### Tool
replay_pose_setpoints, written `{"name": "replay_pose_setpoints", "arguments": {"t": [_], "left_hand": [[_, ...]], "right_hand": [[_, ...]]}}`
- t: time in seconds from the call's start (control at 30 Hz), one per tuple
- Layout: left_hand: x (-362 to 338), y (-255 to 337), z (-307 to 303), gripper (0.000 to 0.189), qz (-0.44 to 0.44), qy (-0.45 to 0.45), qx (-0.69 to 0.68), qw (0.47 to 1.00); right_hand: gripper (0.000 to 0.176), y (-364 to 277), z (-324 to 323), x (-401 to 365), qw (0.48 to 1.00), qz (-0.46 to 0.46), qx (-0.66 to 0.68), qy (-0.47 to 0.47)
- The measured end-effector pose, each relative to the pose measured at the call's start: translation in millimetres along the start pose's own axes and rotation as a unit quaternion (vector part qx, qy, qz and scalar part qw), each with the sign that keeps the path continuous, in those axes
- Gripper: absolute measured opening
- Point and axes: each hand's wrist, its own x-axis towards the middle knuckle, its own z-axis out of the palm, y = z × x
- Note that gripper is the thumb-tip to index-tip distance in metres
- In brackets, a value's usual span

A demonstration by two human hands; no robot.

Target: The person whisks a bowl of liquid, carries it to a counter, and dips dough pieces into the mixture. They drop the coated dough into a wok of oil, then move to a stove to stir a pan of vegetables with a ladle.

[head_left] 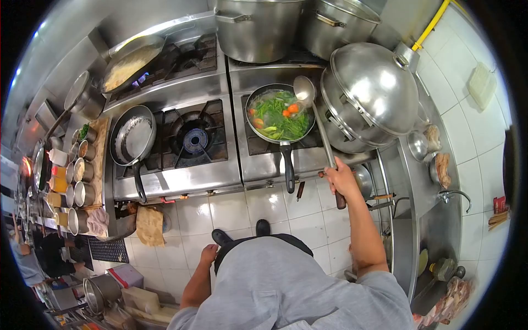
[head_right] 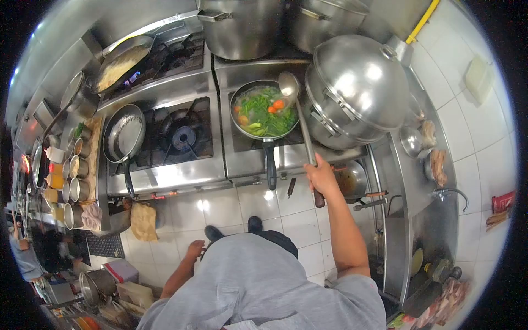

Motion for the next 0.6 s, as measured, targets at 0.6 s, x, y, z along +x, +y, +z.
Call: {"name": "replay_pose_setpoints", "arguments": {"t": [0.6], "left_hand": [[6, 5, 4, 0.038, -0.071, 0.002, -0.011, 0.997]], "right_hand": [[0.057, 30, 5, -49, 0.941, -0.094, -0.324, -0.042]]}}
